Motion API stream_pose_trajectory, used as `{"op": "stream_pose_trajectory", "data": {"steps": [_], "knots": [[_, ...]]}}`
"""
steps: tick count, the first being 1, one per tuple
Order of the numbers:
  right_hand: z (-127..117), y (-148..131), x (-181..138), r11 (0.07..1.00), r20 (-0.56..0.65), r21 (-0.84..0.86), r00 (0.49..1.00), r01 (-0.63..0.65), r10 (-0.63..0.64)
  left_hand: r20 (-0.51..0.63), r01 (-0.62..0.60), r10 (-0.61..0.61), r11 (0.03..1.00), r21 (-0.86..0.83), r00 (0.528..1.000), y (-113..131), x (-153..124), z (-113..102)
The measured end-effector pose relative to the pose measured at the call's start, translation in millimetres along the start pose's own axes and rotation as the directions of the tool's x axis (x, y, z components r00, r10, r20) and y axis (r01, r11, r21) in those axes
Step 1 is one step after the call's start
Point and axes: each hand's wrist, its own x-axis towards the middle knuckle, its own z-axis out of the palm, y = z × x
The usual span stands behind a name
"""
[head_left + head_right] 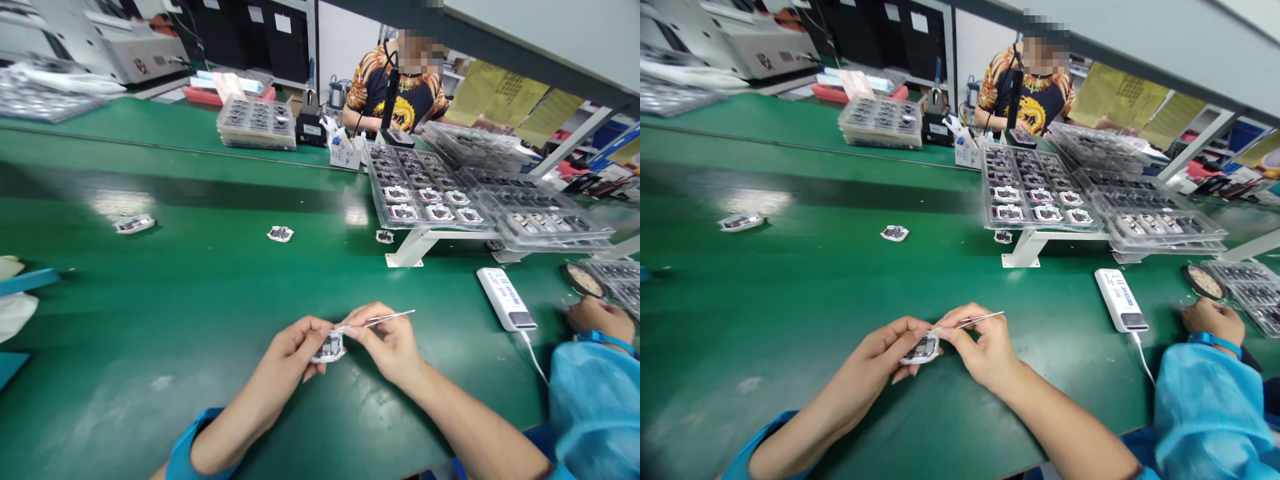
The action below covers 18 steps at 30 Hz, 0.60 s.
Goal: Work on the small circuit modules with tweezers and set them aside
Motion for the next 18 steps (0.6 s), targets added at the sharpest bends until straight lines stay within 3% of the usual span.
{"op": "stream_pose_trajectory", "data": {"steps": [6, 13, 18], "knots": [[-1.7, -2.8, -0.2, 0.985, 0.019, -0.154, 0.997, 0.080, -0.078, -0.012, -0.032, 0.032, 0.999, -0.020, 0.999, 1.9, -2.0, 0.1], [0.8, 2.0, 0.0, 1.000, -0.058, -0.019, 0.998, 0.022, -0.023, 0.035, -0.074, 0.074, 0.997, -0.010, 0.997, 7.4, -4.5, -1.1], [0.5, -0.8, -1.6, 0.983, -0.022, -0.140, 0.992, 0.118, -0.123, 0.017, -0.087, 0.088, 0.996, -0.016, 0.996, 3.6, -2.1, -1.0]]}}
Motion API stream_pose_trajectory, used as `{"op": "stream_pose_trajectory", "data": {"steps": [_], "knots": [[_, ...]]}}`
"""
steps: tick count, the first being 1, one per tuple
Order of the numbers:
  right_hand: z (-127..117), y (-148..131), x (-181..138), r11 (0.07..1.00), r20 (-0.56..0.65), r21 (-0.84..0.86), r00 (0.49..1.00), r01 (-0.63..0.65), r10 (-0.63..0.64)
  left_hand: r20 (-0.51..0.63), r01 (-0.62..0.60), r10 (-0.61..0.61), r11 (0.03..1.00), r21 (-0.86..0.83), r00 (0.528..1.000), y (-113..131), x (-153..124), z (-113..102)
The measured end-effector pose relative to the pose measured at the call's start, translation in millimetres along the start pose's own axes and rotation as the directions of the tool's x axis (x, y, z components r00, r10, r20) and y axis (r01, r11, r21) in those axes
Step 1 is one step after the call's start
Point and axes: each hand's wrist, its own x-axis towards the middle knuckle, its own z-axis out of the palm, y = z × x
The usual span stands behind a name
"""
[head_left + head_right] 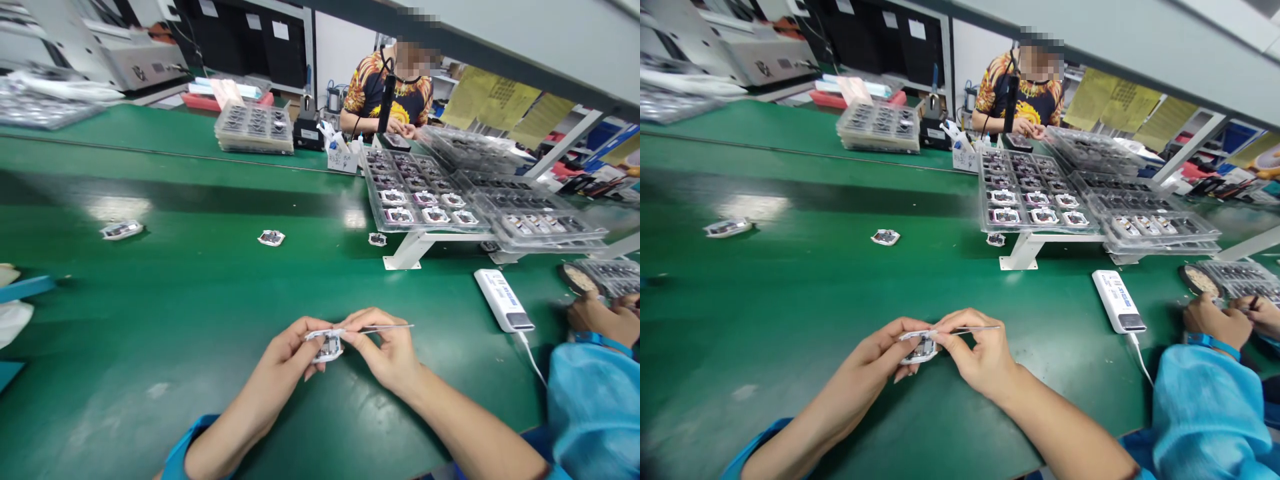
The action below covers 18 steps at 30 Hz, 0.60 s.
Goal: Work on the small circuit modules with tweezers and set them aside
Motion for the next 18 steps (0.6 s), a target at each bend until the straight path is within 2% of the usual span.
{"op": "stream_pose_trajectory", "data": {"steps": [5, 12, 15, 18], "knots": [[-1, -3, 1, 0.994, 0.045, -0.049, 0.995, 0.094, -0.092, -0.016, -0.027, 0.027, 0.999, -0.022, 0.999, -6, 4, -1], [1, 6, 3, 0.991, -0.035, 0.111, 0.997, -0.068, 0.072, 0.045, -0.031, 0.031, 1.000, 0.001, 0.999, 0, 1, -3], [0, 8, 4, 0.992, -0.042, 0.114, 0.997, -0.056, 0.061, 0.090, -0.056, 0.051, 0.997, 0.049, 0.995, 1, -2, -3], [-2, 7, 4, 0.996, -0.046, 0.091, 0.999, -0.017, 0.021, 0.078, -0.085, 0.081, 0.996, 0.042, 0.994, -4, -1, -4]]}}
